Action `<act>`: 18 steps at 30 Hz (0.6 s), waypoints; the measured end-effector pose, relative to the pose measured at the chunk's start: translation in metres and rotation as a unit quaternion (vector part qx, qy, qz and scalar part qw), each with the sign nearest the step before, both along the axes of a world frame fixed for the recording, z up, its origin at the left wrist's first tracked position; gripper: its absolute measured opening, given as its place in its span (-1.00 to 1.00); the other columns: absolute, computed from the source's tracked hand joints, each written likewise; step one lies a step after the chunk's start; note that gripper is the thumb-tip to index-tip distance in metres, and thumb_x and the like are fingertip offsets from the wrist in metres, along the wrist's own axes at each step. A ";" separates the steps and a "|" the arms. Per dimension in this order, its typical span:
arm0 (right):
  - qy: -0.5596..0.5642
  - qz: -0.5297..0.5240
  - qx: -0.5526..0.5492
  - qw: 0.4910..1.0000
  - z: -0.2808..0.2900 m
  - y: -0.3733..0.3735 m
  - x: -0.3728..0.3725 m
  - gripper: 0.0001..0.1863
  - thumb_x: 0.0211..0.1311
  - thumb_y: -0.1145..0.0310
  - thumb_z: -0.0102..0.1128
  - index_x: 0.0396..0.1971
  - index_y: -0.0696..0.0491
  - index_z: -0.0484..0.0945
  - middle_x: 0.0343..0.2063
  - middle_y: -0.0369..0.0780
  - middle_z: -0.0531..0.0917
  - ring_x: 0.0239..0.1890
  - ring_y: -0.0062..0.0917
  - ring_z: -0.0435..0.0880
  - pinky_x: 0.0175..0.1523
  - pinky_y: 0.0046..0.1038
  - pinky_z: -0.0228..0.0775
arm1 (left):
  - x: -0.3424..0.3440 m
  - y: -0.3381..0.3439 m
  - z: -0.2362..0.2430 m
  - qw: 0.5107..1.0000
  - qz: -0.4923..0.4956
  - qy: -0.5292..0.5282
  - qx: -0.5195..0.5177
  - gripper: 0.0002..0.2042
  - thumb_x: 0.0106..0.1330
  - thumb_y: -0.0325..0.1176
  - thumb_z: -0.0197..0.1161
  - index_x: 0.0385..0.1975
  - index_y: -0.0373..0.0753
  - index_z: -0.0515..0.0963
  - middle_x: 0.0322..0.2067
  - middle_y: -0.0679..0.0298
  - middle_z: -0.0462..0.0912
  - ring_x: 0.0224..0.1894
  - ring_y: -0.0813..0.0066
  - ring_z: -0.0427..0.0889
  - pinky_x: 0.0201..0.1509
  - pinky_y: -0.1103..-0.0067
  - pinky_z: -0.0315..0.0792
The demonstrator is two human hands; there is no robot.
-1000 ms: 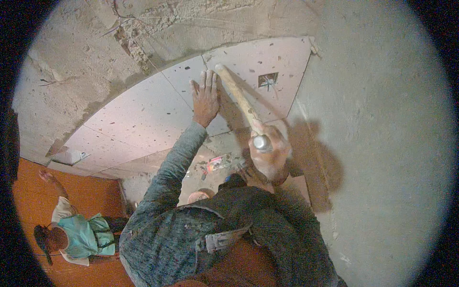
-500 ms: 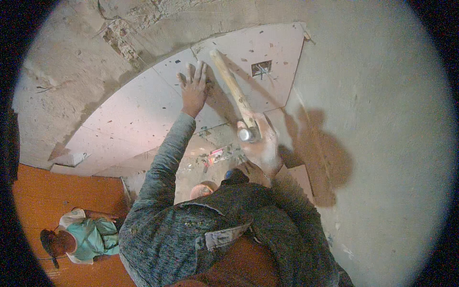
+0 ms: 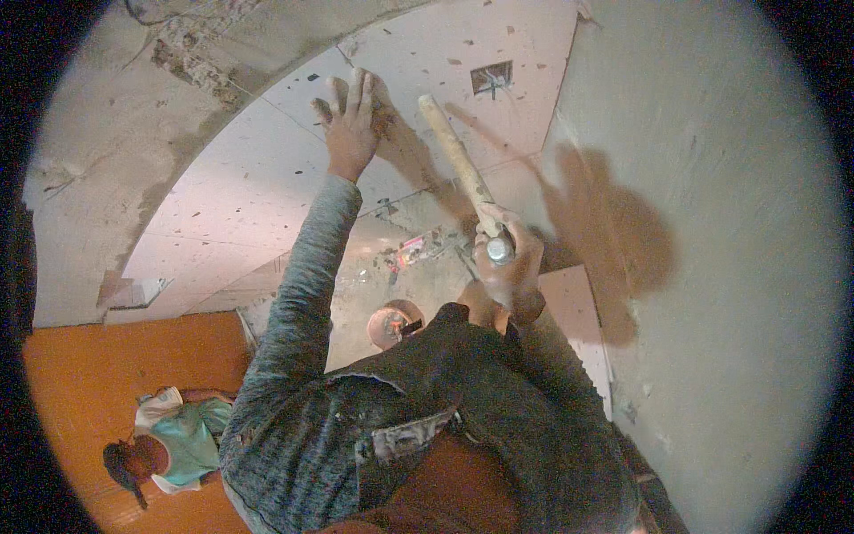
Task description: The person installs pink speckled tiles on a wall by applying adhesive with a trowel, positioning the tiles, and tapping them into place with a rubber mallet. The person also uses a hammer to secure the tiles and adjusts their position to ensure a proper fit.
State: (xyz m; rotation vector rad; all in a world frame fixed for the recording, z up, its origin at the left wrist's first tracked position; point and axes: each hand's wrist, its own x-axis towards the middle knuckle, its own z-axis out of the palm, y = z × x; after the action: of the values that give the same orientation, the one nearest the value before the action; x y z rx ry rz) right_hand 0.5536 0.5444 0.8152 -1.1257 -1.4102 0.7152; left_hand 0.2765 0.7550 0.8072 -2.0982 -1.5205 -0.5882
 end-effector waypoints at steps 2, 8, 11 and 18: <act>0.007 -0.008 0.018 1.000 -0.008 -0.005 -0.003 -0.59 0.07 0.65 0.17 -0.01 0.18 0.56 -0.20 -0.09 0.68 -0.20 -0.44 0.72 -0.07 -0.46 0.53 | -0.002 0.000 -0.002 0.999 -0.024 -0.022 0.003 -0.30 0.35 -0.09 0.17 0.49 0.00 0.13 0.51 0.42 0.06 0.53 -0.09 -0.06 0.46 -0.16 -0.61; -0.098 -0.107 0.100 0.984 -0.054 0.023 -0.036 -0.64 -0.04 0.47 0.37 -0.16 0.12 0.60 -0.31 -0.10 0.71 -0.31 -0.17 0.72 -0.19 -0.30 0.55 | 0.003 0.004 -0.002 1.000 -0.010 0.000 0.011 -0.28 0.31 -0.05 0.22 0.48 0.05 0.14 0.50 0.49 0.09 0.52 -0.03 -0.02 0.46 -0.22 -0.48; -0.051 -0.049 -0.030 0.997 -0.066 0.019 -0.033 -0.67 0.10 0.57 0.26 -0.08 0.18 0.57 -0.28 -0.17 0.70 -0.29 -0.50 0.68 -0.14 -0.44 0.52 | -0.005 0.011 -0.009 0.999 -0.031 -0.023 0.005 -0.27 0.30 -0.05 0.23 0.48 0.06 0.14 0.50 0.49 0.07 0.53 -0.06 -0.06 0.44 -0.22 -0.58; -0.006 -0.080 -0.139 0.987 -0.200 -0.037 -0.014 -0.71 0.19 0.55 0.18 -0.06 0.13 0.53 -0.30 -0.26 0.62 -0.24 -0.61 0.57 -0.14 -0.48 0.46 | -0.003 0.019 -0.012 0.995 -0.012 0.103 0.008 -0.22 0.32 0.07 0.19 0.50 -0.04 0.10 0.53 0.30 0.02 0.52 -0.32 -0.24 0.32 -0.29 -0.74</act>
State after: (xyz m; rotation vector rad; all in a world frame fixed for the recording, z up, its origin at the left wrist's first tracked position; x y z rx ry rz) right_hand 0.5400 0.5079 0.6155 -1.4441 -1.2382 0.8066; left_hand 0.2730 0.7740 0.7955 -2.0962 -1.3729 -0.3784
